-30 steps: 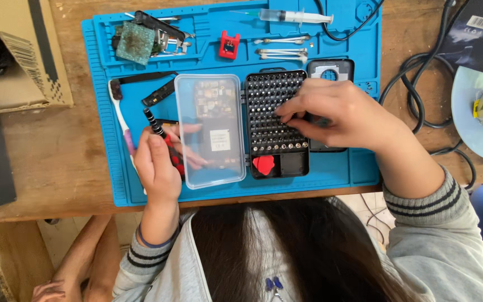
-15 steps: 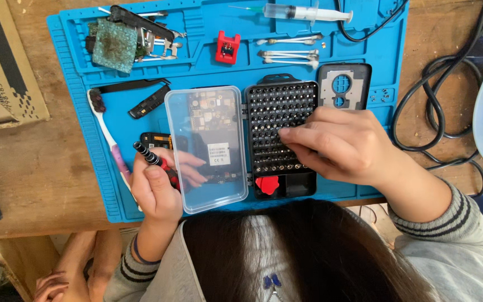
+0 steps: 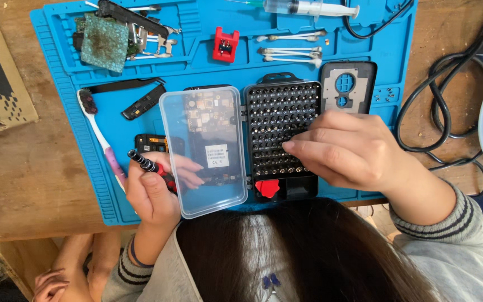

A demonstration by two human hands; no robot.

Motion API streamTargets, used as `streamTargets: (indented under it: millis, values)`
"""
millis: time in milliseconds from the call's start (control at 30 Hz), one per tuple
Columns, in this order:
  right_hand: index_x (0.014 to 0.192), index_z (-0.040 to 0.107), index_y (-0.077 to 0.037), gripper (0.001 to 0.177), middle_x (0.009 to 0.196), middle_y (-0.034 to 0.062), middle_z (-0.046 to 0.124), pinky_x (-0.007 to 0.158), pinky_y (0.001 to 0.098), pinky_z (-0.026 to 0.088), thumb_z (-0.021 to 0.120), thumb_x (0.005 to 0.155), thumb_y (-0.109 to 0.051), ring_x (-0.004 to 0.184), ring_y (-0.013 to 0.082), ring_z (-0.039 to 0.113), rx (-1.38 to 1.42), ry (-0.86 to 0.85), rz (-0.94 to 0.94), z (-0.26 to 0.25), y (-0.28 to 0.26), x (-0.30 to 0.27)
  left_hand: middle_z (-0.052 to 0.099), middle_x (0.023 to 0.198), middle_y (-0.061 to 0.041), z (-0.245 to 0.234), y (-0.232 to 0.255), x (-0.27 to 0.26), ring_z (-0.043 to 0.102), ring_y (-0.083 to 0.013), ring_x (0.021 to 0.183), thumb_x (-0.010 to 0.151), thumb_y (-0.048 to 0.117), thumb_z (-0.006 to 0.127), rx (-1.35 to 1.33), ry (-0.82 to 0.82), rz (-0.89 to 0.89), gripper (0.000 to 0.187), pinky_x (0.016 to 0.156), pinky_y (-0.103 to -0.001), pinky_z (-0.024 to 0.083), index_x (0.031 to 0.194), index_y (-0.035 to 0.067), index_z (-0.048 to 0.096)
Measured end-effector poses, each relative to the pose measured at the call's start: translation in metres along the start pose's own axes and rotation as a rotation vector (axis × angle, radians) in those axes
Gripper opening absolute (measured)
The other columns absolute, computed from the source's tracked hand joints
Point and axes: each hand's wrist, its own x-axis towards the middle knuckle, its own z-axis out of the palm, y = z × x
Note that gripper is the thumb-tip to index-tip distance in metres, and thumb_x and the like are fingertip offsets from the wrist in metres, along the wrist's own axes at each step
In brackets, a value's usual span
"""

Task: The person disassembles a smartphone on a blue work mat, removing the motherboard and battery. They then open a screwdriver kit, select a bit, and attach it to the handle.

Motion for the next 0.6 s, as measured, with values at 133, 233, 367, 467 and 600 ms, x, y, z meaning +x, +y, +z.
streamTargets:
  millis: [133, 233, 367, 467, 600]
  values:
    - [0.090, 0.066, 0.002, 0.010, 0.078, 0.0135, 0.067, 0.049, 0.0320, 0.050, 0.059, 0.087, 0.007, 0.055, 0.0297, 0.056, 0.013, 0.000, 0.002, 0.010, -0.001, 0.003, 0.066, 0.068, -0.021, 0.002, -0.001, -0.001, 0.065, -0.0186, 0.044, 0.102, 0.041, 0.026, 0.001, 0.016, 0.026, 0.041, 0.043, -0.023, 0.054, 0.089, 0.004, 0.039]
    - [0.085, 0.064, 0.000, 0.008, 0.075, 0.0117, 0.066, 0.048, 0.0316, 0.050, 0.064, 0.085, 0.008, 0.054, 0.0280, 0.055, 0.022, 0.021, 0.038, 0.015, -0.001, -0.001, 0.066, 0.068, -0.021, 0.005, 0.003, 0.001, 0.065, -0.0188, 0.043, 0.102, 0.042, 0.028, -0.018, 0.028, 0.036, 0.042, 0.042, -0.024, 0.054, 0.088, 0.004, 0.039]
    - [0.090, 0.066, -0.002, 0.015, 0.075, 0.0088, 0.067, 0.050, 0.0321, 0.050, 0.069, 0.080, 0.009, 0.055, 0.0266, 0.056, -0.022, 0.042, 0.118, 0.016, -0.005, -0.008, 0.067, 0.068, -0.019, 0.008, 0.006, 0.004, 0.065, -0.0172, 0.045, 0.103, 0.040, 0.029, 0.072, 0.015, 0.147, 0.041, 0.044, -0.023, 0.053, 0.085, 0.005, 0.042]
    - [0.100, 0.067, 0.001, 0.022, 0.077, 0.0076, 0.069, 0.051, 0.0318, 0.051, 0.069, 0.080, 0.011, 0.056, 0.0256, 0.057, -0.068, 0.049, 0.161, 0.014, -0.014, -0.004, 0.068, 0.068, -0.017, 0.007, 0.006, 0.004, 0.066, -0.0167, 0.047, 0.103, 0.040, 0.029, 0.059, 0.011, 0.167, 0.041, 0.045, -0.023, 0.053, 0.087, 0.006, 0.043]
    - [0.112, 0.065, 0.004, 0.034, 0.082, 0.0047, 0.073, 0.052, 0.0322, 0.051, 0.071, 0.080, 0.012, 0.056, 0.0230, 0.056, -0.103, 0.077, 0.206, 0.018, -0.023, -0.003, 0.064, 0.056, -0.013, 0.008, 0.013, 0.008, 0.063, -0.0176, 0.043, 0.102, 0.037, 0.031, 0.104, 0.021, 0.215, 0.041, 0.045, -0.023, 0.052, 0.083, 0.004, 0.046]
